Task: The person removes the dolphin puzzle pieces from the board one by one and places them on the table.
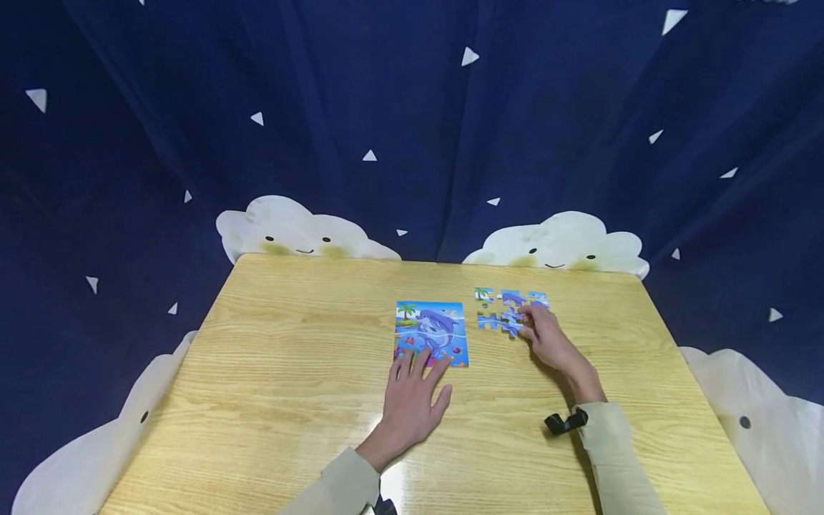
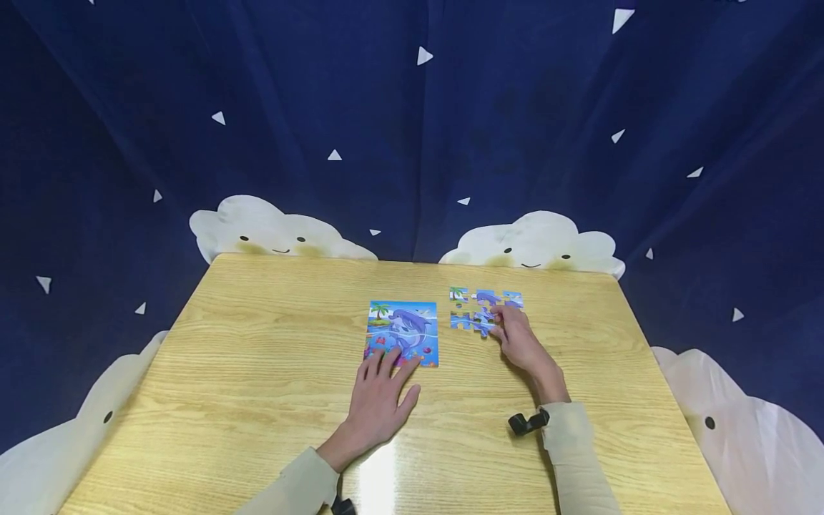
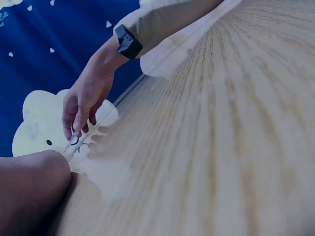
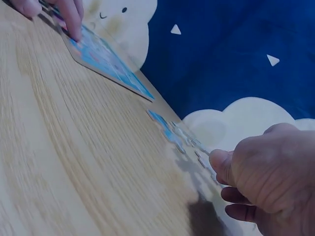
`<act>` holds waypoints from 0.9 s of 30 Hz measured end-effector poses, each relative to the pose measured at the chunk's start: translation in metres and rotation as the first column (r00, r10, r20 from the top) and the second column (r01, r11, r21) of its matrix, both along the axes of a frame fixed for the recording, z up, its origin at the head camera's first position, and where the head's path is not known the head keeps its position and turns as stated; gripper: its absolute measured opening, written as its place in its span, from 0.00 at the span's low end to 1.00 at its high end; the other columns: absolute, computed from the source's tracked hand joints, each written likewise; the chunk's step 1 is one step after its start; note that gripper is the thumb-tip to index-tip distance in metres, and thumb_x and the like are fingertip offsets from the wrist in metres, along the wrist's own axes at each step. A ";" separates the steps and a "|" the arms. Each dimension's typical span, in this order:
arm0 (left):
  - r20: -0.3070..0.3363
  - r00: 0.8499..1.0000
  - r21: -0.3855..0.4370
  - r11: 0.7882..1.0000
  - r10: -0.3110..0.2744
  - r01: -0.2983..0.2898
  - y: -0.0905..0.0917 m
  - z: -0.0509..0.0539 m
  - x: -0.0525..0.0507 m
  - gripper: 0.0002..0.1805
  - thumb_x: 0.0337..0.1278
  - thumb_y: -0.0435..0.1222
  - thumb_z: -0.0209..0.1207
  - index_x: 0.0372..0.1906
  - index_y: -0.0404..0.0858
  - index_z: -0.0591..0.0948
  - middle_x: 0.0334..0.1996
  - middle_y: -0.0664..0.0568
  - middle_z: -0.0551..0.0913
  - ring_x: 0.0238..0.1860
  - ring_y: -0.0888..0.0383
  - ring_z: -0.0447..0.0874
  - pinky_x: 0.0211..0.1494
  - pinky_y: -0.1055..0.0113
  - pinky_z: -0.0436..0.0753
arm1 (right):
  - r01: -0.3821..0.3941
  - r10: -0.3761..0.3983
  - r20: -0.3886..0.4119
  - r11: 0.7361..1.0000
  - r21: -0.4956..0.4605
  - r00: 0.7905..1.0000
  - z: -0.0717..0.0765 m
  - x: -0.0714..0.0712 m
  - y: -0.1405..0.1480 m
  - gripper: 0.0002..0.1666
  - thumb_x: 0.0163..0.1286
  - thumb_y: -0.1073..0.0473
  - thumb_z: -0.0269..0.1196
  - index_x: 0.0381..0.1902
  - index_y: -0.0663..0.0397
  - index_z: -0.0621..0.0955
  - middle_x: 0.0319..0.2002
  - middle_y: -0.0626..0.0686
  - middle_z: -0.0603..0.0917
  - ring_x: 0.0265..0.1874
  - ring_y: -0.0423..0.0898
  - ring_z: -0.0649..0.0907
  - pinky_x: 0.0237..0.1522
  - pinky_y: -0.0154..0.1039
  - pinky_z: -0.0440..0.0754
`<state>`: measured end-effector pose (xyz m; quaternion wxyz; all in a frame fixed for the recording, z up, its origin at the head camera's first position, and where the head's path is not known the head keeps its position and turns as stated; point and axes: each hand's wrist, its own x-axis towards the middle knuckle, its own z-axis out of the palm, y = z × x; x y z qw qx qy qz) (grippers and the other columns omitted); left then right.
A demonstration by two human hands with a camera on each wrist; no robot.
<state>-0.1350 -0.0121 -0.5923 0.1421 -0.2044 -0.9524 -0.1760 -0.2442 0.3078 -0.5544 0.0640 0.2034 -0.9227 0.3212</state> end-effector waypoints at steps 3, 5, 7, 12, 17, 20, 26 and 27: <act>-0.008 1.000 0.001 1.000 0.003 -0.003 0.000 -0.001 -0.001 0.28 0.75 0.55 0.49 0.75 0.58 0.74 0.72 0.45 0.71 0.74 0.35 0.65 0.73 0.41 0.62 | 0.027 -0.027 -0.006 0.999 0.021 1.000 -0.004 -0.002 0.005 0.18 0.73 0.74 0.61 0.58 0.76 0.73 0.41 0.64 0.75 0.46 0.60 0.73 0.57 0.58 0.65; -0.008 1.000 0.004 1.000 0.005 -0.005 0.000 -0.001 -0.001 0.28 0.75 0.55 0.49 0.75 0.58 0.74 0.73 0.46 0.71 0.74 0.36 0.65 0.73 0.41 0.62 | 0.036 -0.036 -0.001 0.999 0.032 0.999 -0.007 -0.002 0.007 0.18 0.73 0.74 0.61 0.58 0.75 0.73 0.41 0.63 0.75 0.46 0.61 0.72 0.59 0.60 0.61; -0.009 1.000 0.006 1.000 0.006 -0.006 0.000 -0.001 -0.001 0.28 0.75 0.55 0.49 0.75 0.58 0.74 0.72 0.46 0.71 0.74 0.35 0.65 0.73 0.41 0.62 | 0.041 -0.042 0.004 0.998 0.038 0.999 -0.009 -0.003 0.009 0.18 0.74 0.74 0.60 0.59 0.75 0.73 0.41 0.63 0.74 0.47 0.61 0.71 0.59 0.60 0.59; 0.009 1.000 0.005 1.000 0.001 -0.001 -0.001 0.000 -0.002 0.28 0.76 0.55 0.48 0.76 0.59 0.73 0.73 0.46 0.71 0.74 0.35 0.64 0.74 0.40 0.62 | 0.044 -0.045 0.014 0.997 0.062 0.999 -0.013 -0.006 0.010 0.18 0.75 0.73 0.59 0.60 0.75 0.73 0.42 0.63 0.71 0.47 0.61 0.69 0.55 0.58 0.60; 0.030 1.000 -0.006 1.000 0.008 -0.008 0.000 0.000 -0.002 0.28 0.77 0.56 0.46 0.76 0.60 0.72 0.73 0.47 0.70 0.75 0.36 0.63 0.75 0.42 0.61 | 0.050 -0.053 0.060 0.997 0.055 0.997 -0.012 -0.005 0.012 0.18 0.77 0.74 0.56 0.62 0.74 0.72 0.43 0.62 0.70 0.44 0.57 0.67 0.50 0.55 0.64; 0.026 1.000 -0.002 1.000 0.008 -0.008 0.001 0.000 -0.001 0.28 0.77 0.56 0.47 0.76 0.60 0.72 0.73 0.47 0.70 0.75 0.36 0.63 0.75 0.42 0.60 | 0.061 -0.065 0.085 0.997 0.044 0.994 -0.012 -0.006 0.014 0.19 0.77 0.75 0.55 0.64 0.74 0.72 0.44 0.63 0.71 0.45 0.57 0.68 0.48 0.54 0.68; 0.004 1.000 -0.009 1.000 0.007 -0.007 0.000 0.000 0.000 0.28 0.76 0.56 0.48 0.76 0.59 0.73 0.73 0.46 0.71 0.73 0.36 0.65 0.73 0.42 0.62 | 0.095 -0.100 0.130 0.994 0.047 0.986 -0.012 -0.005 0.013 0.22 0.79 0.73 0.54 0.67 0.73 0.72 0.47 0.64 0.71 0.46 0.58 0.70 0.50 0.56 0.71; 0.001 1.000 -0.007 1.000 0.006 -0.006 0.000 0.000 0.000 0.28 0.76 0.56 0.48 0.75 0.59 0.73 0.72 0.46 0.71 0.73 0.36 0.65 0.73 0.42 0.62 | 0.098 -0.103 0.133 0.994 0.046 0.986 -0.012 -0.005 0.013 0.22 0.79 0.72 0.54 0.67 0.73 0.72 0.46 0.64 0.71 0.46 0.58 0.70 0.49 0.56 0.71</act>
